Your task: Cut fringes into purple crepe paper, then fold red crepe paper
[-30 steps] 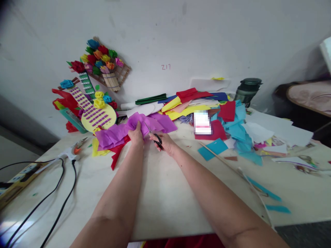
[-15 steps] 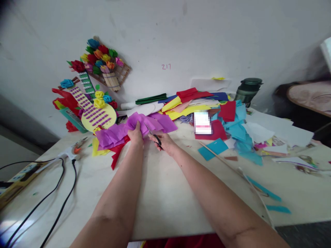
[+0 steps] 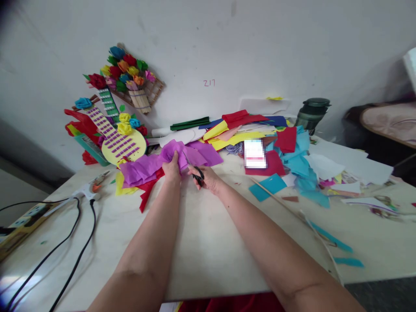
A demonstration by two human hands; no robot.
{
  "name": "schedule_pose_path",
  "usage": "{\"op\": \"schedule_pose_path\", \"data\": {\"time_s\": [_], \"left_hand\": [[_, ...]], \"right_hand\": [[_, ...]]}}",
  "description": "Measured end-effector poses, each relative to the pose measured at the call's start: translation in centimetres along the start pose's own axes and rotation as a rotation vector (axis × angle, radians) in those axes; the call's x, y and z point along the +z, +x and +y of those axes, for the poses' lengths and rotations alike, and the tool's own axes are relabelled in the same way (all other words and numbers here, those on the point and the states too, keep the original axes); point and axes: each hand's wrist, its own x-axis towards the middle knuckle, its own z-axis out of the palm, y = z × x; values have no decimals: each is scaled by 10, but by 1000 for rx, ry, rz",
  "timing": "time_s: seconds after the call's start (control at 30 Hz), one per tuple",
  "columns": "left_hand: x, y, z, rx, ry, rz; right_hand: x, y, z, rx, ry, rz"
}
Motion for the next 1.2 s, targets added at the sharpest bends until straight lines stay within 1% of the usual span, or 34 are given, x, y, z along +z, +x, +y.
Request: {"op": "schedule_pose_path", "data": {"time_s": [0.1,0.33,0.53,0.63,0.77,1.0,1.2], "left_hand": [[1,-2,3,-28,-20,1],[1,-6,9,-17,-42,0],[2,-7,11,-1,-66,-8],[2,-8,13,-13,-51,-18],[2,-8,13,1,-28,6],[1,-4,6,16,-49,13],[1,-2,7,15,-32,27]], "right_hand": [[-1,5,2,-12,-26,-24],[-3,13,3,-12,-78,-54],[-2,16,3,-15,-69,-33],[-2,17,3,-28,-66,-29],[0,15,2,-26,-54,-9],[7,9,-4,7,-33,49],[6,7,-2,10,-16,63]]}}
